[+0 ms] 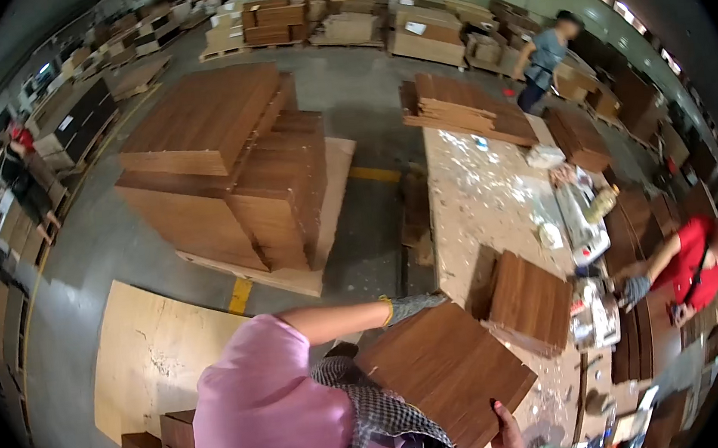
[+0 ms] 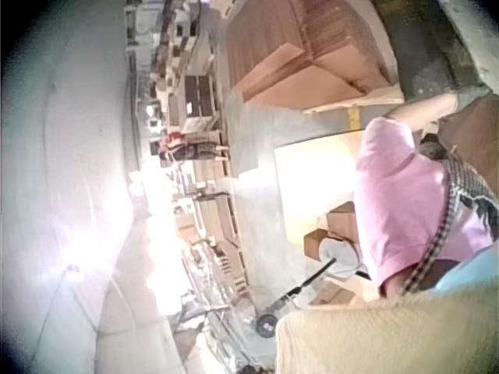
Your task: The person wipes several wood panels with a cloth and liquid cleaner before stacking them on a wooden pallet.
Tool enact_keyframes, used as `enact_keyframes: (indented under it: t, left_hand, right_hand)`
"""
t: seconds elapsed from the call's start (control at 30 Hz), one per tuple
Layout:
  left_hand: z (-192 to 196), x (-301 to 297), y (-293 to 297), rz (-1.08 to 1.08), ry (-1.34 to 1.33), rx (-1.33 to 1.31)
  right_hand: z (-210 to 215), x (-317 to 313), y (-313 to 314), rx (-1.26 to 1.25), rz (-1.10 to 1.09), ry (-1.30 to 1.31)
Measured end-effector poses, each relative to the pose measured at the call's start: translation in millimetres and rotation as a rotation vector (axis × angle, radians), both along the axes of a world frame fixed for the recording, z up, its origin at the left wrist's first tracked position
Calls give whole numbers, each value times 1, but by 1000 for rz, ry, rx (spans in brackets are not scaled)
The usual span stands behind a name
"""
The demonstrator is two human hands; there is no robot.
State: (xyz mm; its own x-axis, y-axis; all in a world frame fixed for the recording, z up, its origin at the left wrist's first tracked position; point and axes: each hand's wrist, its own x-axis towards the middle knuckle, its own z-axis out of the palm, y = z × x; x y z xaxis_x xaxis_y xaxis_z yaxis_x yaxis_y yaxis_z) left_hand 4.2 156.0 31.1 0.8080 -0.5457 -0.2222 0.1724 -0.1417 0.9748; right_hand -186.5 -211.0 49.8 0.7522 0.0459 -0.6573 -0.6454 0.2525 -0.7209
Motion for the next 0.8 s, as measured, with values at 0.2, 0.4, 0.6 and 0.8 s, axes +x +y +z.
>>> enact_keyframes:
  t: [0.2, 0.4, 0.6, 0.8]
  left_hand:
    - [-38, 46, 129, 297, -57, -60]
    - [-67, 103, 244, 513, -111, -39]
    - [-79, 133, 319, 747, 10, -133]
    - [-142, 194, 379, 879, 32, -302]
  right_hand:
    - [-2, 129, 96, -47, 179, -182]
    - [0, 249, 204, -68, 70, -189]
    - [9, 339, 295, -98, 227, -247]
    - [-5, 450, 347, -156, 413, -249]
